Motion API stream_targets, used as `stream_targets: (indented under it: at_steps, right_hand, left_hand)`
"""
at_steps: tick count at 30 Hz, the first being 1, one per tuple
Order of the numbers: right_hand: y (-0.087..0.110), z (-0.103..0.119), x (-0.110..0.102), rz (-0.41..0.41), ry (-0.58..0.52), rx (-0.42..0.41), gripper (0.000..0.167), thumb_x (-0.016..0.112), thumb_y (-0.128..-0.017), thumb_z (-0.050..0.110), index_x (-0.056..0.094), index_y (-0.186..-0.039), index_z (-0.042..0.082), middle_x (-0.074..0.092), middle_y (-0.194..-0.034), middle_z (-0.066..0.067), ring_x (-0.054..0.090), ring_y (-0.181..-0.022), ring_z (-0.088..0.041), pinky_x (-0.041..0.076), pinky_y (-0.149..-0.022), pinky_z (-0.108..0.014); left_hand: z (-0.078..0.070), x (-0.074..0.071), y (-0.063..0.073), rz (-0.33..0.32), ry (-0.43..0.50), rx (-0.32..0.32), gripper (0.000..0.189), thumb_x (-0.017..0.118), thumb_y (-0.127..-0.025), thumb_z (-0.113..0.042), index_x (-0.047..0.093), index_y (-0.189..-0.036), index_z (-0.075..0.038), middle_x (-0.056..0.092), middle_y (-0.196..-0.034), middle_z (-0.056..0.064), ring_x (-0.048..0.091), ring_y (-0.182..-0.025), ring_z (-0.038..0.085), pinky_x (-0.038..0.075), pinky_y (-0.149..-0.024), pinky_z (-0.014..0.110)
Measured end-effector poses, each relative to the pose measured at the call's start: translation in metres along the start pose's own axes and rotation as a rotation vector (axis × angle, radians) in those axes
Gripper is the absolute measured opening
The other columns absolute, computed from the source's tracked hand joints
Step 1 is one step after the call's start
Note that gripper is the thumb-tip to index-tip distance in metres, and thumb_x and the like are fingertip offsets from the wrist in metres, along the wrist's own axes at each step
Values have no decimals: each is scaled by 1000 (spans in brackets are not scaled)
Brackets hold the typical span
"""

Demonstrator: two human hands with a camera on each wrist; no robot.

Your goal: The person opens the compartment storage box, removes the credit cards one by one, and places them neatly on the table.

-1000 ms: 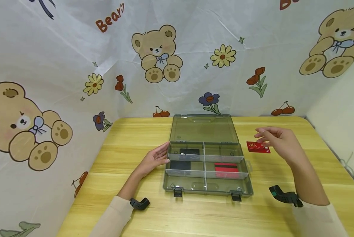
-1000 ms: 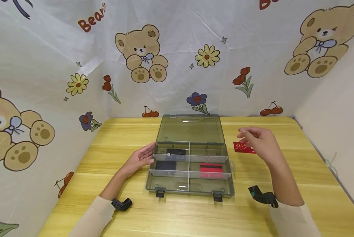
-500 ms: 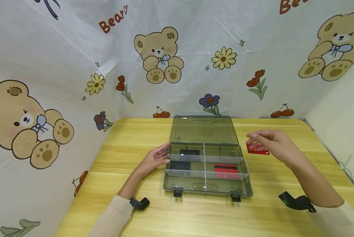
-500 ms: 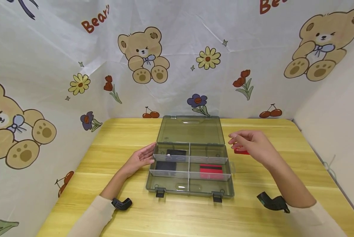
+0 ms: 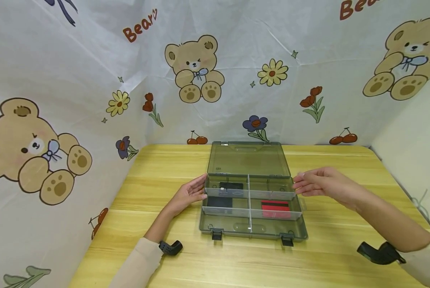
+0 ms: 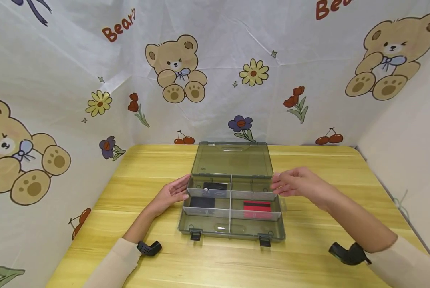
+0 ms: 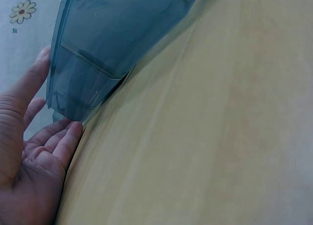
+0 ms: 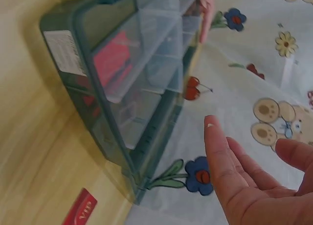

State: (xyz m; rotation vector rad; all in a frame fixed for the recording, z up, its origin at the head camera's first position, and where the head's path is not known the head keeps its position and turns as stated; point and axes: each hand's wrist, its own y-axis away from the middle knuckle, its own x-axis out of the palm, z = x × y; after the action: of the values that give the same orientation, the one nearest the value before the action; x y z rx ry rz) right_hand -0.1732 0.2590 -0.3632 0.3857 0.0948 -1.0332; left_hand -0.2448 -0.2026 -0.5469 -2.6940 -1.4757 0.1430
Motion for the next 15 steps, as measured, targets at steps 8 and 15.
stream_targets:
  at_steps: [8, 15]
  right_hand:
    - [-6, -10, 13, 105, -133, 105, 59, 44, -111, 27, 38, -141, -24, 64, -129, -22, 66, -116, -27, 55, -102, -38]
    - [-9, -17, 24, 127, -138, 190, 72, 40, -111, 35, 26, -144, -27, 41, -146, -41, 45, -135, -50, 45, -111, -49]
  left_hand:
    - [0, -1, 0, 0, 9, -1, 76, 71, -96, -7, 32, -160, -14, 29, -165, 8, 29, -151, 26, 36, -117, 30]
    - [1, -1, 0, -1, 11, -2, 77, 72, -95, -8, 33, -160, -15, 30, -165, 6, 29, -151, 24, 37, -116, 29]
